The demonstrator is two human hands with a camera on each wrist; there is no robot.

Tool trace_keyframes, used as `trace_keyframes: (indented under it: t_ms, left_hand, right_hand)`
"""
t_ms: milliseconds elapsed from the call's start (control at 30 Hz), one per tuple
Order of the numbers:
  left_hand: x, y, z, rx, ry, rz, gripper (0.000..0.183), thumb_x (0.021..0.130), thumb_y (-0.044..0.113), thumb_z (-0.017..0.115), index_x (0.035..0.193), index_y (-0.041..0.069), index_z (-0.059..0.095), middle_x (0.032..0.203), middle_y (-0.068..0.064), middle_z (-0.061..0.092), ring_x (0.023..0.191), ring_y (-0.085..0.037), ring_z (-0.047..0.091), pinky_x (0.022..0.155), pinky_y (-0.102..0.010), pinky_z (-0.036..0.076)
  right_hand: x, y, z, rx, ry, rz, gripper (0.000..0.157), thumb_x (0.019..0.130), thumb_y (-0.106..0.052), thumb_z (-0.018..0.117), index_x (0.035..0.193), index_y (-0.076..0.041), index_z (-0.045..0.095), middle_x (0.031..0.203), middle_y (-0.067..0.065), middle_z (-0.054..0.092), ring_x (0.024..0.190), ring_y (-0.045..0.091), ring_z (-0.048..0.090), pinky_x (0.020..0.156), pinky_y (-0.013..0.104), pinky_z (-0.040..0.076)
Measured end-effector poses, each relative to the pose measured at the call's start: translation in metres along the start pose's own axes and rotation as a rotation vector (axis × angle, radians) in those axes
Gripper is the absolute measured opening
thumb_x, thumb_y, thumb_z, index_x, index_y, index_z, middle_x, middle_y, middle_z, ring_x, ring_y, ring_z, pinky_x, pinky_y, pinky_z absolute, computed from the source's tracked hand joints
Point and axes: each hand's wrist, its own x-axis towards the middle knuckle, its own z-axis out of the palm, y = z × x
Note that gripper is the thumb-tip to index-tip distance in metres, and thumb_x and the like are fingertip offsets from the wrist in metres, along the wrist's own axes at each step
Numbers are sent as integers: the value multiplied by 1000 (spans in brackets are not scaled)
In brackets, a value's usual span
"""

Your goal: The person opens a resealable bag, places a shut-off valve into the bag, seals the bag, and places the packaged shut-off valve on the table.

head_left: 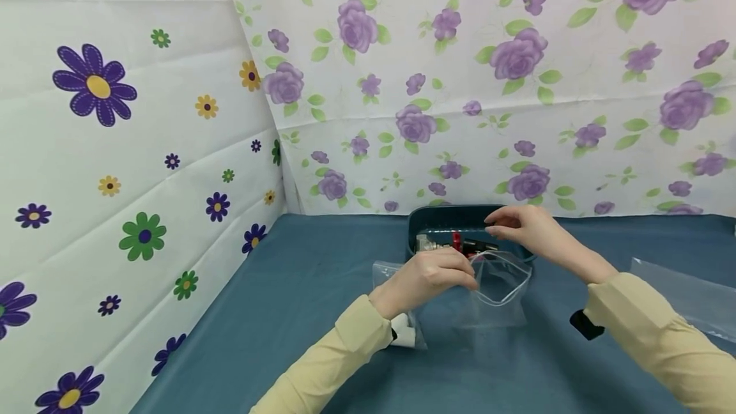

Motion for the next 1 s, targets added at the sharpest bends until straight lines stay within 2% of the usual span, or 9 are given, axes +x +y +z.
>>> trace_keyframes:
  t_ms: [133,400,733,1000]
  left_hand:
    - [-1,1,-1,1,1,2,13,84,-3,62,88,8,68,92,-2,60,91,-9,54,86,-15,36]
    - [-2,4,-3,11,-15,-1,13,82,-3,64,87,8,69,91,-2,61,91,-9,54,85,-14,36]
    - [-3,7,-6,41,-15,10,14,82,-3,64,86,9,70,90,-1,61,90,-8,55,84,-13,37]
    - [-7,10,-7,43,-22,0,14,82,-2,64,86,10,70,91,-1,61,90,-8,55,84,-13,37]
  right_hand:
    - [12,6,6,-38,-29,-3,30,87,-24,63,105,0,63,89,4,63,78,20,59,65,37,49]
    - [30,12,22,-98,-108,26,24,84,-18,67,98,2,65,84,4,64,74,19,60,63,36,49]
    - [38,27,38,-143,-215,83,17,84,-12,65,94,2,67,83,4,63,70,18,59,60,35,48]
    - [41,36,52,-174,-250,115,10,81,-11,68,88,-4,69,80,2,63,69,17,59,60,34,49]
